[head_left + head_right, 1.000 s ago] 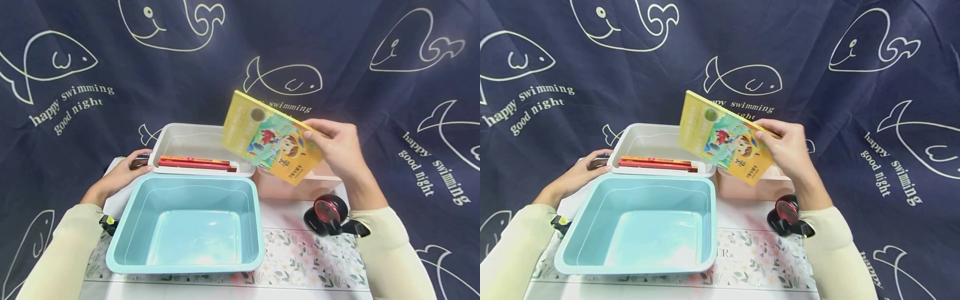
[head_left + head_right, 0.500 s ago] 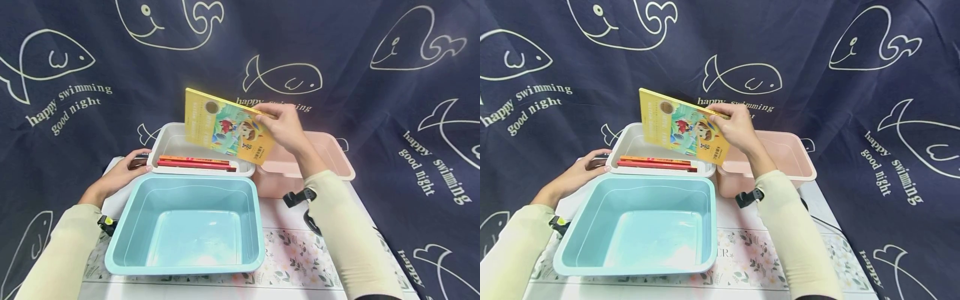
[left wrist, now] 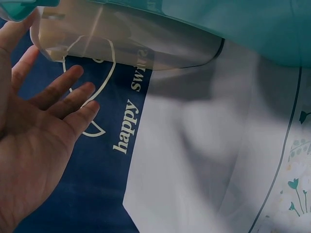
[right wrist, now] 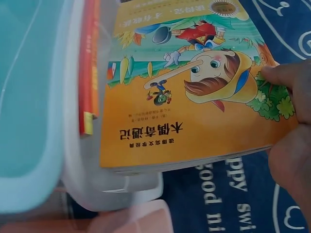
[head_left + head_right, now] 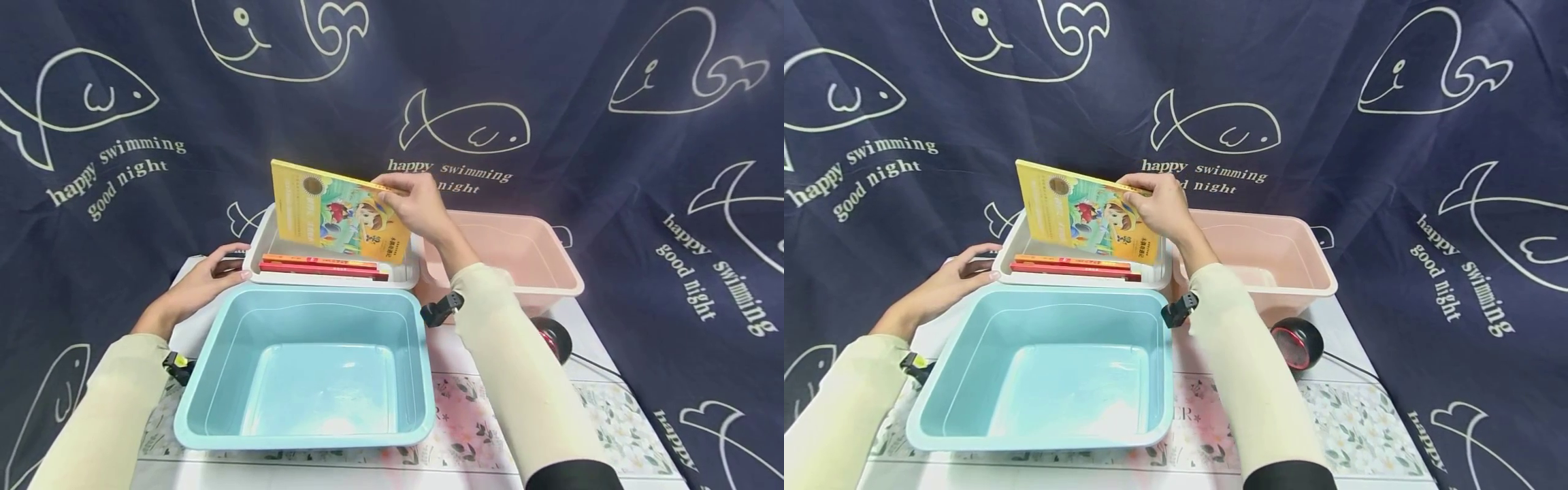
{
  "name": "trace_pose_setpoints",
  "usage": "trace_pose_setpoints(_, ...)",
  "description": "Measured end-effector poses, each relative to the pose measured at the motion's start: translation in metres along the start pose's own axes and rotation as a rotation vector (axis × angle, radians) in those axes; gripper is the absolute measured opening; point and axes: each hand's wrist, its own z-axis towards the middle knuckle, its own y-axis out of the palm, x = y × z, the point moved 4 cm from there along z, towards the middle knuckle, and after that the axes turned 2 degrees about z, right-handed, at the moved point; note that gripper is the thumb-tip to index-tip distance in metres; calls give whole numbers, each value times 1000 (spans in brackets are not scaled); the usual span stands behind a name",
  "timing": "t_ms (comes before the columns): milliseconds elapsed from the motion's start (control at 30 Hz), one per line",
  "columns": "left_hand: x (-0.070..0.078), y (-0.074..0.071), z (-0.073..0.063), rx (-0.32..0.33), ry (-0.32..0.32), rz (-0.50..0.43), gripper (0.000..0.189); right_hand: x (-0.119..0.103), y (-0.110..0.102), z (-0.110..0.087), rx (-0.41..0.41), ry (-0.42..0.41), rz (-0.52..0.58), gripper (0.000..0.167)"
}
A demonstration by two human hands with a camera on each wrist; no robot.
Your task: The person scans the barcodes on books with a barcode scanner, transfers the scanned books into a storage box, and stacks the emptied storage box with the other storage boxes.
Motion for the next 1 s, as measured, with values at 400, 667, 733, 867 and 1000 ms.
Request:
trace_pose_setpoints(400,1,0,-1,-4,-15,-9,80,28,33,-1,-71,124,75,20)
trace_pose_setpoints(667,2,-1,-2,-3,-26,-2,81,38,48,-3,-115,176,86,23)
trace_pose_setpoints(733,2,-2,-3,-1,-27,0,81,41,49,-4,-113,192,86,23)
trace_pose_setpoints(867,2,-2,-2,-1,-23,1,80,47,54,-7,-143,230,89,23)
trace_pose_setpoints(1000,2,-1,-1,-1,-19,0,80,51,63,-9,-175,260,91,23)
